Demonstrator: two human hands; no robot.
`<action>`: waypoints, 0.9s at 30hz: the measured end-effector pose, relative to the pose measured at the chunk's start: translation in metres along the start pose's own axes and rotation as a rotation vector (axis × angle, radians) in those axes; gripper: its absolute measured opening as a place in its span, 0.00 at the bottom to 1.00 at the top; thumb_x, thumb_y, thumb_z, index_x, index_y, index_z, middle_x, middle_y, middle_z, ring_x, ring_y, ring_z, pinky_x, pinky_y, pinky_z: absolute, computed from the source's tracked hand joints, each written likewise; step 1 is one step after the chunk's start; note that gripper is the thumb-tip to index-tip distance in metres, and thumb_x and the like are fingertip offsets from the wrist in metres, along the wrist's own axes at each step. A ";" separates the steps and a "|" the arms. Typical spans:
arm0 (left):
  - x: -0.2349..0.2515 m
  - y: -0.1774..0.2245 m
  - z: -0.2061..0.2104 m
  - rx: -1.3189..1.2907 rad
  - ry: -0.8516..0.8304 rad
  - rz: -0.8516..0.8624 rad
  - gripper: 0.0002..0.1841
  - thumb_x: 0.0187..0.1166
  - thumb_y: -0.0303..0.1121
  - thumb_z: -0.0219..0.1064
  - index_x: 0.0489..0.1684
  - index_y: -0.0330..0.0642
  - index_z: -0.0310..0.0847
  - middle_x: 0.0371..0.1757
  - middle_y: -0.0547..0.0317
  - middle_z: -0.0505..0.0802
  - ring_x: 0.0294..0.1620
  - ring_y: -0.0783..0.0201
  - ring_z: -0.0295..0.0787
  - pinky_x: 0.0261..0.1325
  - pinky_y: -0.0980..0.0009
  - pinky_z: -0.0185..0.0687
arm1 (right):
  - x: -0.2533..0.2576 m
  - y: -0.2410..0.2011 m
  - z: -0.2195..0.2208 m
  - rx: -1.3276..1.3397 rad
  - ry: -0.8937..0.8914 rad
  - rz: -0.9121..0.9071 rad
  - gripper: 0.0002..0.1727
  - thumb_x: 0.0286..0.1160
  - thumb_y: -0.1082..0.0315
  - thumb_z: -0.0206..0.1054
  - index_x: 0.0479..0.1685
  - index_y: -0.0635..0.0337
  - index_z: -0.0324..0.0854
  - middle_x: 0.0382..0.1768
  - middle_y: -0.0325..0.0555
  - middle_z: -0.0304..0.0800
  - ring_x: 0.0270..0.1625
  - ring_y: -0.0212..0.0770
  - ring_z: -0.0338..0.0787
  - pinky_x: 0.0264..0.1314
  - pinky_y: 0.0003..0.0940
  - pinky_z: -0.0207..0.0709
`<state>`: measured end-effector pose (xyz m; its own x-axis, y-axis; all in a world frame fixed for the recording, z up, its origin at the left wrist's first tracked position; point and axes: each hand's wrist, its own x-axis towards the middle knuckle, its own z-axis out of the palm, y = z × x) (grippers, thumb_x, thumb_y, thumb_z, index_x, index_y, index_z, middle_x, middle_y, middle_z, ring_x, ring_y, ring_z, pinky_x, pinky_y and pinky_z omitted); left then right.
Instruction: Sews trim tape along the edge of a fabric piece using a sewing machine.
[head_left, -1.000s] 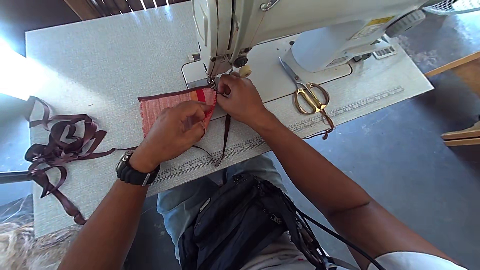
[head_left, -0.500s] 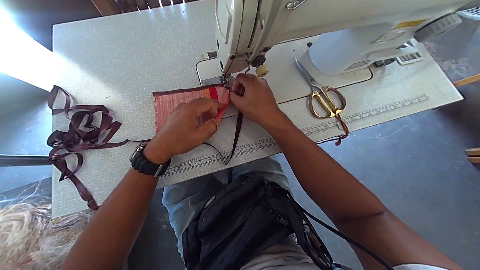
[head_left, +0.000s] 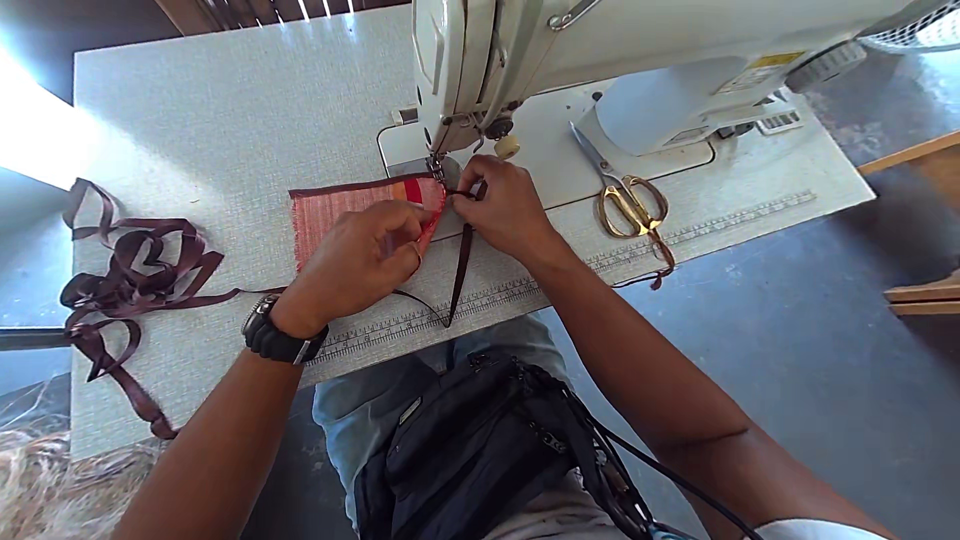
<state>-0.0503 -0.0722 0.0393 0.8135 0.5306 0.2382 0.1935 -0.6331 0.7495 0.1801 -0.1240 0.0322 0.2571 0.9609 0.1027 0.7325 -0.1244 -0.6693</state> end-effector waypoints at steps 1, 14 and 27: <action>0.000 0.000 0.000 0.000 0.001 -0.001 0.06 0.70 0.30 0.60 0.34 0.44 0.85 0.64 0.58 0.92 0.67 0.67 0.88 0.65 0.64 0.87 | 0.000 0.002 0.001 0.018 0.013 -0.022 0.06 0.70 0.68 0.73 0.36 0.61 0.85 0.40 0.48 0.85 0.36 0.42 0.84 0.39 0.42 0.79; -0.003 -0.002 -0.001 -0.041 0.000 -0.002 0.06 0.71 0.29 0.60 0.35 0.43 0.84 0.63 0.58 0.92 0.67 0.67 0.88 0.65 0.64 0.86 | 0.001 0.010 0.011 0.058 0.094 -0.138 0.03 0.71 0.71 0.70 0.38 0.59 0.82 0.29 0.42 0.84 0.26 0.35 0.80 0.29 0.35 0.75; -0.004 -0.003 -0.002 -0.024 0.017 0.006 0.07 0.71 0.29 0.59 0.35 0.44 0.84 0.63 0.59 0.92 0.67 0.68 0.88 0.65 0.64 0.86 | 0.007 -0.011 -0.005 0.162 -0.089 0.343 0.08 0.76 0.69 0.71 0.50 0.57 0.88 0.35 0.43 0.94 0.27 0.37 0.91 0.27 0.36 0.86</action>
<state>-0.0551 -0.0710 0.0372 0.8054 0.5362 0.2528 0.1751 -0.6226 0.7627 0.1770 -0.1168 0.0438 0.4088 0.8889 -0.2067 0.5029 -0.4084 -0.7618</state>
